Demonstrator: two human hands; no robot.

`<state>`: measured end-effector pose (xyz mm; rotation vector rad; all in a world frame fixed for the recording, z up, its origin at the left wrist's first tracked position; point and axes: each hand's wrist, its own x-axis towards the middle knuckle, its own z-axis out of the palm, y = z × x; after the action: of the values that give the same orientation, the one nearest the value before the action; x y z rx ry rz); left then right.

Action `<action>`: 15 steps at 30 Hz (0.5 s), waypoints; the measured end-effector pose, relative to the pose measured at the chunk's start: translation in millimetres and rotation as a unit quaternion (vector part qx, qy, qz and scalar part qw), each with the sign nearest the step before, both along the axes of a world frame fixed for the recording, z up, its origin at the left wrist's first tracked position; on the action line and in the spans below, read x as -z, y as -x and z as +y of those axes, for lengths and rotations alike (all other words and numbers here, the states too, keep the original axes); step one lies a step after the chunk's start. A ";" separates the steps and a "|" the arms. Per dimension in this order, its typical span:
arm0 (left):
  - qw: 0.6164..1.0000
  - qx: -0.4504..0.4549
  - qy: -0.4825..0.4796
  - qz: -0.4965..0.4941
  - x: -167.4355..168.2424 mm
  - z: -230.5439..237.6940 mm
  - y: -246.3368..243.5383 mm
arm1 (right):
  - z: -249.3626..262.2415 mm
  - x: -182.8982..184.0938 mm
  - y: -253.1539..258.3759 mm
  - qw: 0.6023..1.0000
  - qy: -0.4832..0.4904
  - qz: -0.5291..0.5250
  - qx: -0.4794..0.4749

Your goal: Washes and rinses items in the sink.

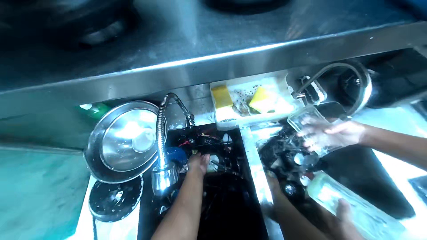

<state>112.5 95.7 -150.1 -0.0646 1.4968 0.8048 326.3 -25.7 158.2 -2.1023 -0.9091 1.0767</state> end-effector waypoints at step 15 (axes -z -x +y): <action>0.964 0.030 -0.257 -0.059 -108.4 -70.4 64.6 | -5.6 206.1 185.8 0.965 -0.219 -0.146 -0.020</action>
<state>47.9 25.3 -41.7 0.3135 1.1351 1.0975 140.5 -31.3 -47.9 -1.8934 -1.2094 0.5223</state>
